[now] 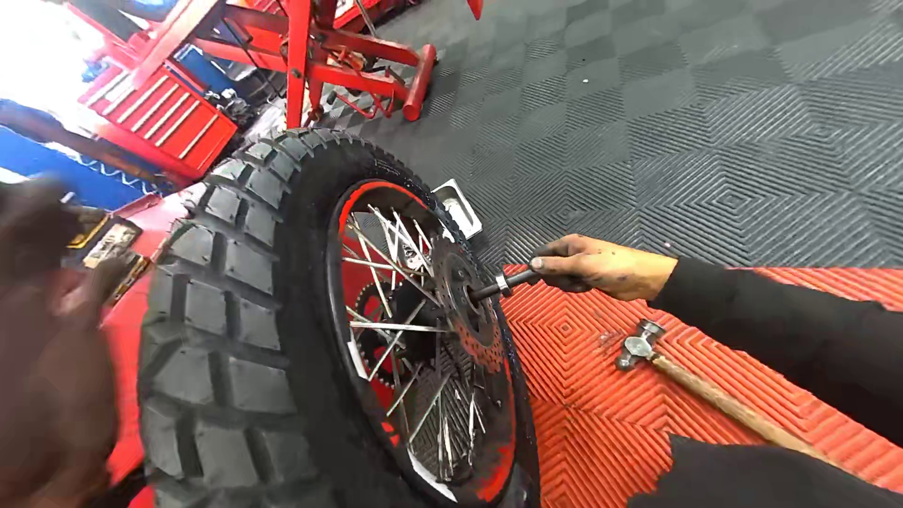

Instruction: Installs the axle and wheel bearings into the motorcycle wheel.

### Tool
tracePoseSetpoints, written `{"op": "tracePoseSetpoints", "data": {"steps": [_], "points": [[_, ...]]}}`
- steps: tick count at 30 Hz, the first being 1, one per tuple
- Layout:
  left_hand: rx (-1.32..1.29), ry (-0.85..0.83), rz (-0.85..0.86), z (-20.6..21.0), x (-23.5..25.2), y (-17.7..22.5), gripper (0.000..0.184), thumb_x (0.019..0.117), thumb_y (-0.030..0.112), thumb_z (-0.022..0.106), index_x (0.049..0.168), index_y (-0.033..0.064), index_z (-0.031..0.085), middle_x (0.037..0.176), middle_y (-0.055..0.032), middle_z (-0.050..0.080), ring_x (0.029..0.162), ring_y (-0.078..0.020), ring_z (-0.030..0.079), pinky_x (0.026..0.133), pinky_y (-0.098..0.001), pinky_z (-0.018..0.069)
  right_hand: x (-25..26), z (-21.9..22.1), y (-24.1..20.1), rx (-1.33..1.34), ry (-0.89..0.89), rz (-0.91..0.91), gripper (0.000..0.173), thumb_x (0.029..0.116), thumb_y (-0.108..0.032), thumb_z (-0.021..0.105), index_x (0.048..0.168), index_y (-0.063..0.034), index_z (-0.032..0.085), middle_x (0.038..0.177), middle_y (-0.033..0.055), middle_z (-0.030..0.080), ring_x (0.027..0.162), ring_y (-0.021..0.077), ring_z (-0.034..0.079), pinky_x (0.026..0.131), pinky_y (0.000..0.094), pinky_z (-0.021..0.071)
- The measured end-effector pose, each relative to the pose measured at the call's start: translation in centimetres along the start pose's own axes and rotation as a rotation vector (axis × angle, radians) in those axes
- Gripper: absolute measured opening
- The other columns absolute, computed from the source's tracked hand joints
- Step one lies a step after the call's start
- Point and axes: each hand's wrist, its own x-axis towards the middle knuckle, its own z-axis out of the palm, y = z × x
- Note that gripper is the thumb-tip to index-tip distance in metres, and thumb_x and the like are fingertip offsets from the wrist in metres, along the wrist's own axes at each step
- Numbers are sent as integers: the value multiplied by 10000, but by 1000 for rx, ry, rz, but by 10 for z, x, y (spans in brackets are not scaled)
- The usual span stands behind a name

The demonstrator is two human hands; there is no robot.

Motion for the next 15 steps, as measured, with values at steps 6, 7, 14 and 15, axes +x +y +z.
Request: {"op": "tracePoseSetpoints", "data": {"steps": [6, 7, 14, 15], "points": [[185, -308, 37, 50, 96, 43, 471, 1033, 448, 463, 1429, 241, 612, 1640, 16, 392, 1513, -223, 365, 1242, -482, 352, -9, -17, 6, -341, 69, -149, 254, 1062, -310, 550, 1031, -128, 724, 639, -9, 520, 528, 87, 449, 507, 259, 378], [208, -320, 42, 53, 99, 48, 469, 1029, 452, 459, 1414, 241, 624, 1634, 12, 400, 1505, -223, 376, 1233, -483, 361, -7, -22, 7, -439, 71, -201, 246, 1058, -325, 554, 1039, -153, 730, 672, -22, 567, 558, 79, 494, 531, 263, 415], [274, -305, 22, 71, 99, 76, 451, 1022, 400, 438, 1363, 203, 659, 1614, -22, 430, 1501, -226, 381, 1230, -469, 363, 1, -31, -3, -552, 45, -74, 381, 1096, -400, 436, 956, -179, 713, 706, -32, 589, 605, 101, 520, 583, 312, 437], [264, -301, 15, 75, 96, 80, 449, 1024, 385, 438, 1359, 185, 660, 1611, -29, 431, 1499, -224, 383, 1229, -458, 366, 5, -23, -4, -527, 23, -39, 398, 1099, -404, 427, 949, -165, 708, 699, -21, 573, 602, 112, 512, 584, 321, 433]]}}
